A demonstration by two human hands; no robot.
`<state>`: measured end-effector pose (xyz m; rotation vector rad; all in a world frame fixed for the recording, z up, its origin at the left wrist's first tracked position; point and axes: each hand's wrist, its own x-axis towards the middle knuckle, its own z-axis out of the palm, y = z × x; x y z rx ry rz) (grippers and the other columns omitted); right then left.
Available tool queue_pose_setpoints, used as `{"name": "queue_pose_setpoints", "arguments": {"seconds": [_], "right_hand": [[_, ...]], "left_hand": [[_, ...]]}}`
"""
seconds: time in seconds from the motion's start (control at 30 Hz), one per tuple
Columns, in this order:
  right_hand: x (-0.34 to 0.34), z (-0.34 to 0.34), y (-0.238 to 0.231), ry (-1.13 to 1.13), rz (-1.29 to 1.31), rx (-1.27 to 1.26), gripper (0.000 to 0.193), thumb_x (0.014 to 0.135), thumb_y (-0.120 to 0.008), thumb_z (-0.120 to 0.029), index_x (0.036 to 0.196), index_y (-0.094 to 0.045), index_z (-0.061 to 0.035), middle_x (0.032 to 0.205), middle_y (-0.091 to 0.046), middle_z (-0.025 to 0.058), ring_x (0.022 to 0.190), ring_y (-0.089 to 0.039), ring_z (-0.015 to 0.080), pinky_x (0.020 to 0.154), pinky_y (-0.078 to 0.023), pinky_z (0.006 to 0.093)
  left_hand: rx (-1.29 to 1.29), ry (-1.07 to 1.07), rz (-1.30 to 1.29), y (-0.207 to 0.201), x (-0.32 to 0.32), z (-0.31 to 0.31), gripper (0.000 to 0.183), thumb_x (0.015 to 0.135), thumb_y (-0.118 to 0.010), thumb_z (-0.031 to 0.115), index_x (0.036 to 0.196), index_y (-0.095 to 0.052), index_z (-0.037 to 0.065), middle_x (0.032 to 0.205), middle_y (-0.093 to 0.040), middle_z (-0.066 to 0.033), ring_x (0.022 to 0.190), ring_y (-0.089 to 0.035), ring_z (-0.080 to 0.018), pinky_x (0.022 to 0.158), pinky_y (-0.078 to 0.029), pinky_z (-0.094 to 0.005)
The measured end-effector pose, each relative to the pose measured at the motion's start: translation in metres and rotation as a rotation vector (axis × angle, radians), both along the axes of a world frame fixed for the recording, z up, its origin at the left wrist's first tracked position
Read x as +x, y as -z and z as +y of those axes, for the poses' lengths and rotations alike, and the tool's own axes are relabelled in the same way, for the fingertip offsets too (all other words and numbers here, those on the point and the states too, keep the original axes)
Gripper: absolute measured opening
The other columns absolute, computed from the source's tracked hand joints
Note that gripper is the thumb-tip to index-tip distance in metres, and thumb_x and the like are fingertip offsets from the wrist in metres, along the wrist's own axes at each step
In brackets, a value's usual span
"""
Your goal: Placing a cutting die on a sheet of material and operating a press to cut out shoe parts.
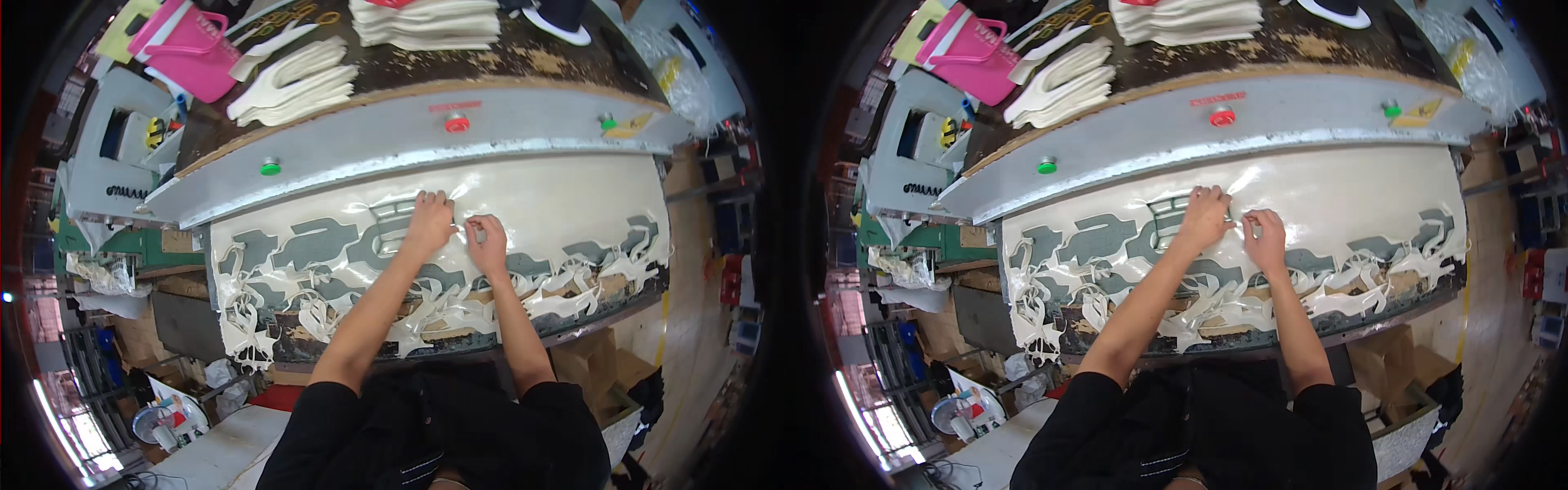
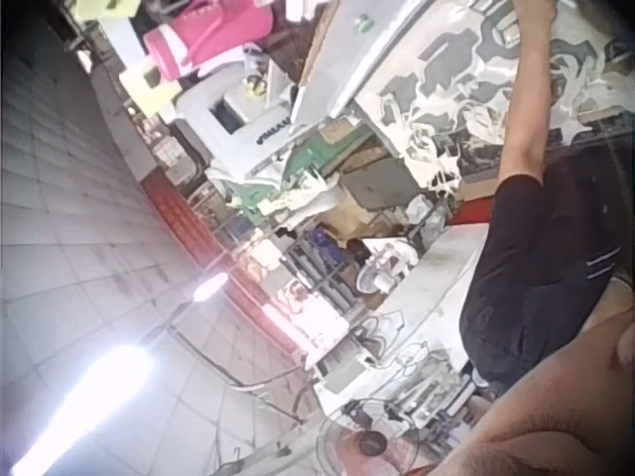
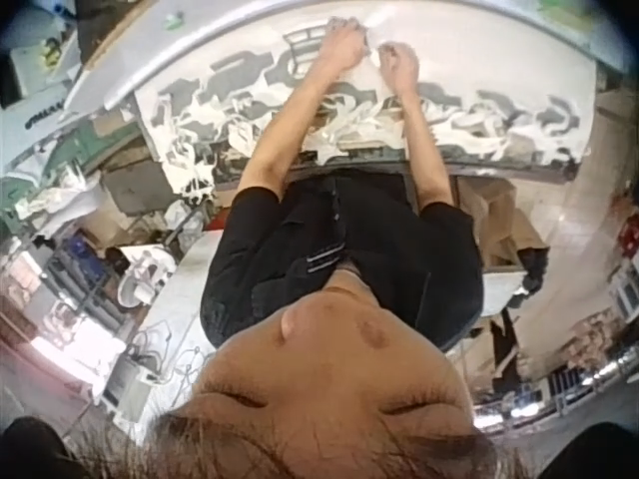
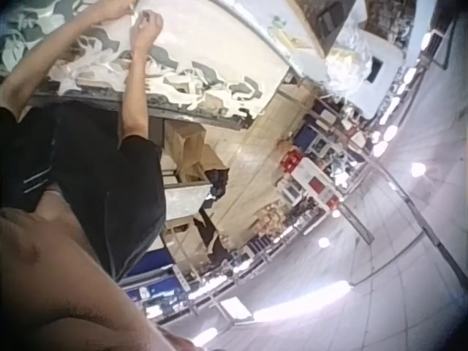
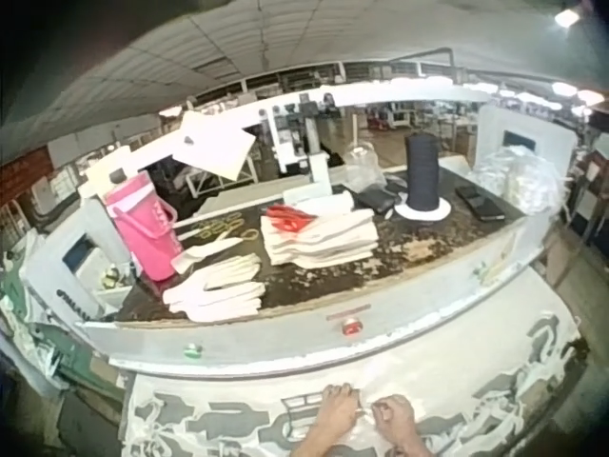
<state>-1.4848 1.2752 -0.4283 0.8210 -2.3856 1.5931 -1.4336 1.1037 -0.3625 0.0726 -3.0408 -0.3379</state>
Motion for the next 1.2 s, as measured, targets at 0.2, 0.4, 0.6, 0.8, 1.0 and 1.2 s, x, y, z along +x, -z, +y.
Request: {"name": "queue_pose_setpoints", "arguments": {"seconds": [0.2,0.4,0.6,0.8,1.0,1.2], "right_hand": [[-0.004,-0.003,0.005,-0.023,0.005,0.032,0.009,0.087,-0.081,-0.009,0.093,-0.074,-0.0067,0.092,-0.071,0.0105,0.089,-0.068,0.0343,0.083,-0.052,0.045],[0.002,0.003,0.002,-0.034,0.035,0.088,0.01,0.088,-0.081,-0.012,0.096,-0.077,-0.0081,0.095,-0.073,0.0085,0.093,-0.068,0.0312,0.086,-0.051,0.0436],[0.074,-0.014,-0.055,-0.314,-0.366,-0.144,0.037,0.087,-0.088,-0.023,0.117,-0.075,-0.0057,0.111,-0.072,0.0117,0.11,-0.069,0.0279,0.096,-0.054,0.0439],[0.157,-0.027,-0.14,-0.708,-0.259,-0.233,0.099,0.078,-0.096,-0.043,0.156,-0.049,-0.0057,0.15,-0.055,0.019,0.137,-0.059,0.0349,0.113,-0.051,0.0456],[0.184,-0.003,-0.151,-0.79,-1.716,-0.694,0.099,0.103,-0.03,-0.084,0.167,-0.035,-0.0096,0.16,-0.051,0.0143,0.133,-0.062,0.0281,0.112,-0.05,0.0433],[0.216,-0.016,-0.13,-0.511,-1.429,-0.749,0.071,0.115,-0.039,-0.059,0.163,-0.041,-0.0072,0.154,-0.057,0.0141,0.128,-0.063,0.0242,0.109,-0.052,0.0404]], "left_hand": [[0.317,0.015,-0.013,-0.044,0.011,-0.024,0.05,0.08,-0.09,0.019,0.121,-0.07,0.001,0.112,-0.065,-0.0192,0.113,-0.064,-0.0413,0.101,-0.052,-0.0474],[0.376,-0.077,0.175,-0.126,0.101,-0.074,0.058,0.078,-0.092,0.009,0.131,-0.07,0.004,0.107,-0.064,-0.0147,0.098,-0.066,-0.0333,0.088,-0.055,-0.0385],[0.475,-0.306,0.447,-0.144,0.2,-0.064,0.063,0.075,-0.092,0.002,0.135,-0.071,0.004,0.108,-0.065,-0.013,0.098,-0.066,-0.028,0.087,-0.055,-0.0369],[0.366,-0.215,0.449,-0.172,0.234,-0.016,0.063,0.074,-0.091,-0.002,0.133,-0.071,0.001,0.119,-0.068,-0.0168,0.107,-0.069,-0.0333,0.091,-0.057,-0.0399],[0.086,0.337,0.341,-0.166,0.267,0.015,0.056,0.075,-0.083,0.009,0.13,-0.072,0.007,0.129,-0.067,-0.0152,0.122,-0.067,-0.0352,0.104,-0.058,-0.0465],[0.419,0.268,0.409,-0.133,0.298,0.035,0.049,0.079,-0.091,0.022,0.122,-0.073,0.008,0.131,-0.067,-0.0143,0.13,-0.061,-0.0338,0.11,-0.052,-0.0496]]}}
